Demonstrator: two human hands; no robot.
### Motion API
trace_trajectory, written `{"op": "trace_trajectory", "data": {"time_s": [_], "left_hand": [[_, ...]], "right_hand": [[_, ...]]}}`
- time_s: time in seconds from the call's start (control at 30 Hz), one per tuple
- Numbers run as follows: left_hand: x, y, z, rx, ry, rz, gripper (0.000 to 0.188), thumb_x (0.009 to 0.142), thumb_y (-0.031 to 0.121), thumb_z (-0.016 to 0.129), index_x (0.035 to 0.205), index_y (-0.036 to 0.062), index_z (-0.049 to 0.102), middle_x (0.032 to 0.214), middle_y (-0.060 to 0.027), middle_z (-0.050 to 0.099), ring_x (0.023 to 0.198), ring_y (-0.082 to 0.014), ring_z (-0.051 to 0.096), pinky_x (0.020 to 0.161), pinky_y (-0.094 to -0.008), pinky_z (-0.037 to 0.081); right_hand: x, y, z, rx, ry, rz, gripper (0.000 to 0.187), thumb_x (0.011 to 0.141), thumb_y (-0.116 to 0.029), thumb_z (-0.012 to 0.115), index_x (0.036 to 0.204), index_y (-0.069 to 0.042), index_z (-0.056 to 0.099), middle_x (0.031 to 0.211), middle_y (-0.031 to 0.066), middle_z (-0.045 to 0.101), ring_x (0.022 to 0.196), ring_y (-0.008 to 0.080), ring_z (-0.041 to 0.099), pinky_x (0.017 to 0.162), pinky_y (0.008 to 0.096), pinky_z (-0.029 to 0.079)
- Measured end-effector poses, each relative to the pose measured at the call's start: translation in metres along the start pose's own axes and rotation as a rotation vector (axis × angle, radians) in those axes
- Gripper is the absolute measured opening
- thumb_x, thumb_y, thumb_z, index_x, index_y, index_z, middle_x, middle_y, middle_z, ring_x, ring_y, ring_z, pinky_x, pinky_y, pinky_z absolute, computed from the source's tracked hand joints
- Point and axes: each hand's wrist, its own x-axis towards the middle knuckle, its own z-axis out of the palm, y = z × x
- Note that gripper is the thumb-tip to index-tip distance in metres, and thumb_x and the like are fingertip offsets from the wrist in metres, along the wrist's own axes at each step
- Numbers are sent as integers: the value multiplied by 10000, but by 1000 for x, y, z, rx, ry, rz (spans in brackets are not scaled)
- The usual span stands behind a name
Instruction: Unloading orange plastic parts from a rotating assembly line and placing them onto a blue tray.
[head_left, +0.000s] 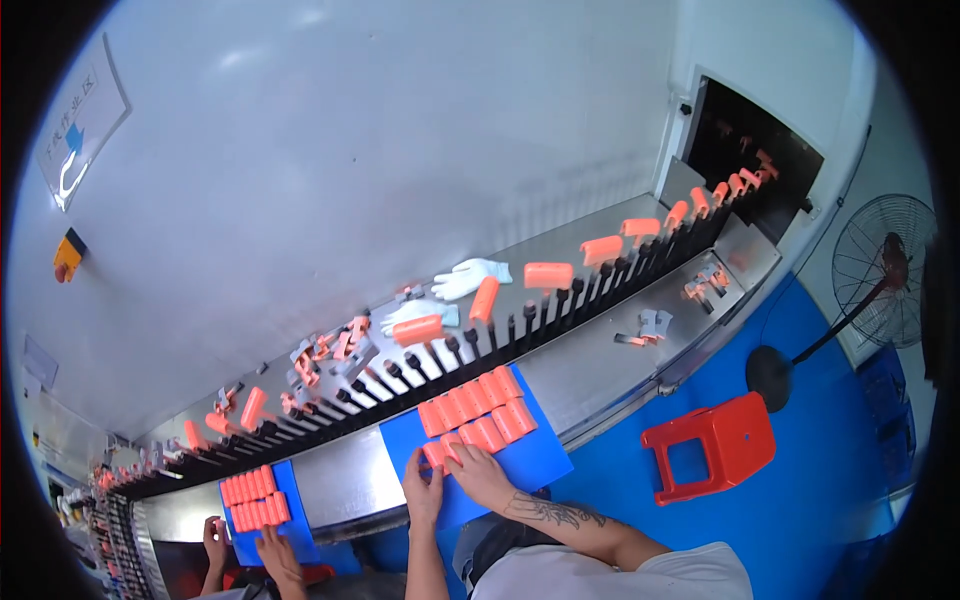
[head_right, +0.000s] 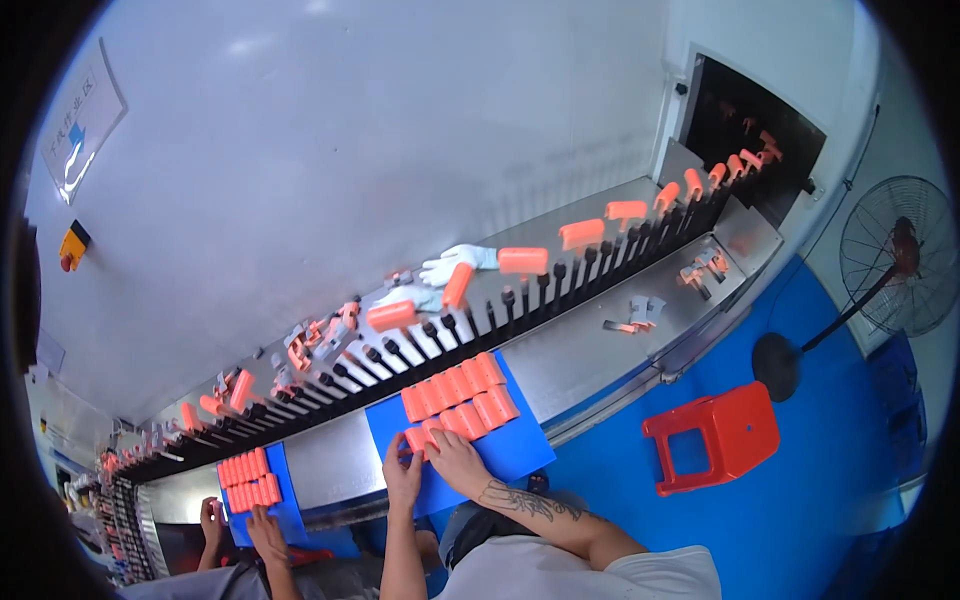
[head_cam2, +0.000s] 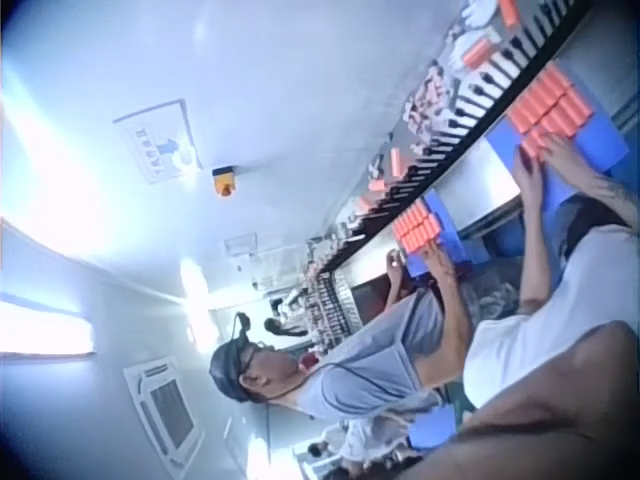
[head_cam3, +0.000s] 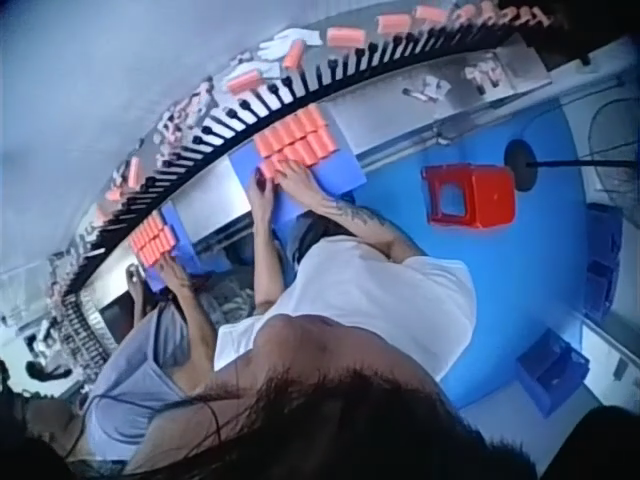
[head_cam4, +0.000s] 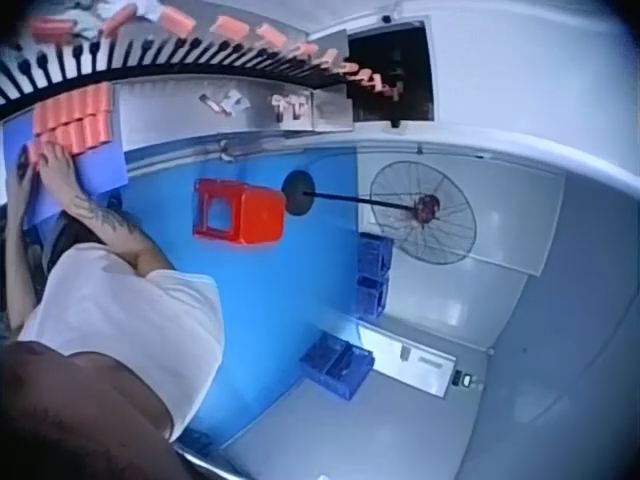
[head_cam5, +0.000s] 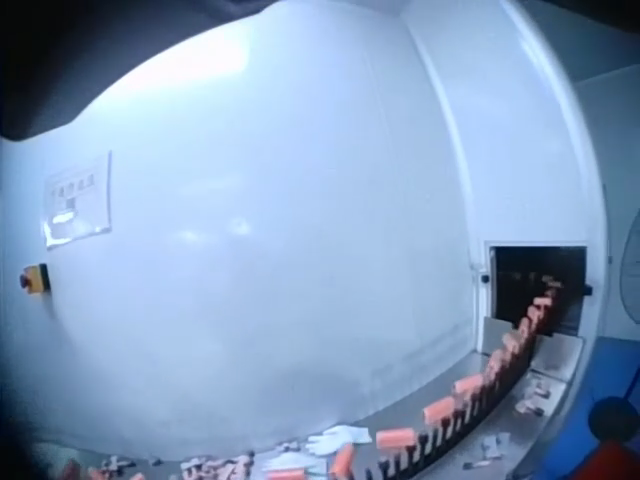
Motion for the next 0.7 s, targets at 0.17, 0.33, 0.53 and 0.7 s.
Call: {"op": "trace_trajectory", "data": {"time_s": [0.17, 0.33, 0.53, 0.7], "left_hand": [[-12, 2, 7, 113, 182, 205, 519, 879, 105, 684, 1338, -62, 508, 1199, -191, 609, 930, -248, 621, 690, -314, 518], [-20, 80, -15, -5, 144, 207, 330, 899, 40, 636, 1225, -5, 612, 1160, -158, 649, 988, -244, 644, 736, -316, 530], [51, 221, -19, 332, -49, 1074, 362, 717, -44, 610, 1061, 43, 680, 1167, -94, 672, 1165, -296, 583, 948, -441, 474], [118, 259, -25, 1009, -249, 1185, 255, 827, 181, 623, 1061, 126, 710, 1186, -40, 677, 1255, -267, 540, 1059, -521, 386]], "right_hand": [[-2, 14, -44, 145, 131, -2, 405, 815, -131, 677, 1193, 1, 619, 1304, 198, 543, 1207, 364, 515, 1014, 451, 439], [16, 65, -146, 294, 562, 175, 268, 885, -75, 615, 1141, 4, 628, 1155, 205, 626, 1039, 386, 619, 889, 435, 521], [99, 103, -214, 50, 752, 544, 272, 953, -219, 582, 1106, 3, 615, 992, 211, 667, 932, 416, 649, 825, 481, 514], [130, 80, -215, 42, 420, 329, 347, 910, -340, 623, 957, -1, 682, 952, 240, 680, 922, 416, 659, 782, 495, 531]]}}
